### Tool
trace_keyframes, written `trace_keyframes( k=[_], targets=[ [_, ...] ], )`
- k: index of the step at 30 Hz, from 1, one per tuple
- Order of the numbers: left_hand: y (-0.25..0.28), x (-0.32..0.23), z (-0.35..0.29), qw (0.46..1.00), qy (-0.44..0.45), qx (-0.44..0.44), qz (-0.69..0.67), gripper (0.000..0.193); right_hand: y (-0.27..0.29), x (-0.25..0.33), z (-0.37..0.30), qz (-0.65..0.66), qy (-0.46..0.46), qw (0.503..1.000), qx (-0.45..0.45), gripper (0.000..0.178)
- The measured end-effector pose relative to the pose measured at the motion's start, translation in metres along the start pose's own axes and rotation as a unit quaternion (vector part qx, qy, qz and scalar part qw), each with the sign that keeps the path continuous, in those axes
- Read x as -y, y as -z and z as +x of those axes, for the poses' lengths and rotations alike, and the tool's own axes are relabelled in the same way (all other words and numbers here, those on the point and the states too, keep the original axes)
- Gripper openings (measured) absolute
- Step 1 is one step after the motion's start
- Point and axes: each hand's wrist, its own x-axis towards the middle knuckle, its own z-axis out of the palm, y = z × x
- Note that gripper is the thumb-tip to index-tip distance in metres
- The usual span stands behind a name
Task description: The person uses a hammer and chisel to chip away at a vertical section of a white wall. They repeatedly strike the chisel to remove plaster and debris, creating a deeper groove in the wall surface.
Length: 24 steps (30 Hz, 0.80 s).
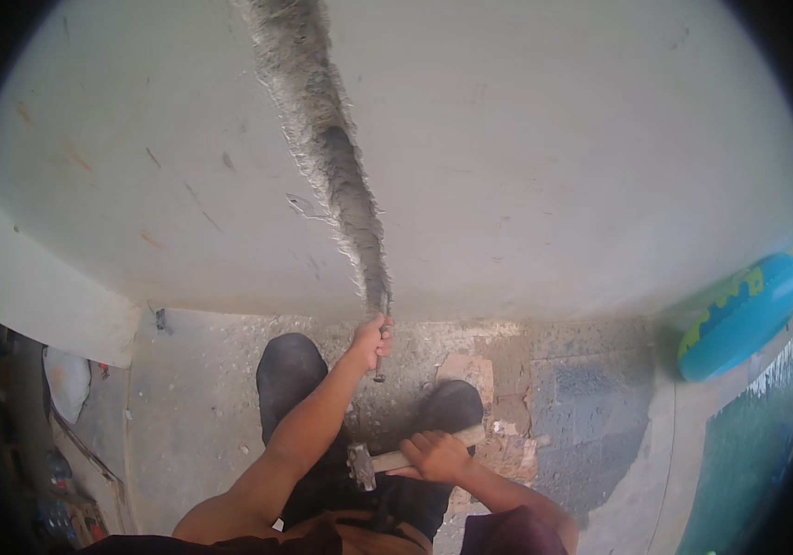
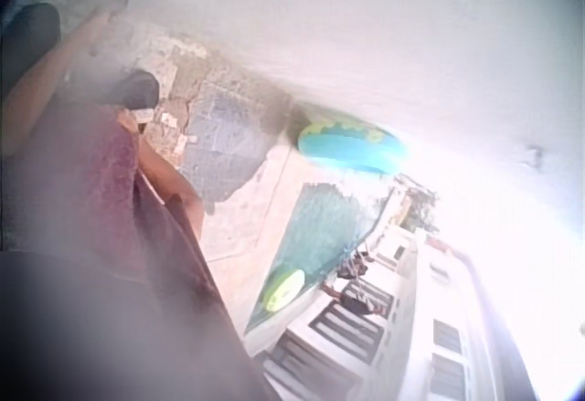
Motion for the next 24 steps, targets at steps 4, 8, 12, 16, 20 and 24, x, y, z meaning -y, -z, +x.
trace_keyframes(
  k=[4,8,12,16,20,24],
  targets=[
    [0.015,-0.003,0.009,0.997,0.024,0.065,-0.046,0.027,-0.019,-0.041,0.037,-0.067,-0.205,0.969,0.122,0.055],
    [0.019,-0.012,0.011,0.991,0.043,0.095,-0.081,0.025,-0.008,-0.022,0.050,-0.051,-0.131,0.988,0.060,0.055],
    [0.012,-0.006,0.012,0.990,0.038,0.093,-0.102,0.025,-0.015,-0.025,0.052,-0.055,-0.124,0.988,0.070,0.054],
    [0.003,-0.003,0.017,0.988,0.027,0.077,-0.133,0.024,-0.022,-0.032,0.058,-0.057,-0.207,0.976,0.027,0.054],
    [-0.002,0.000,0.017,0.983,0.058,0.065,-0.160,0.024,-0.014,-0.036,0.045,-0.043,-0.145,0.988,0.036,0.056],
    [-0.007,0.006,0.029,0.981,0.045,0.066,-0.175,0.024,-0.009,-0.041,0.065,0.004,-0.370,0.927,0.064,0.057]
  ],
)
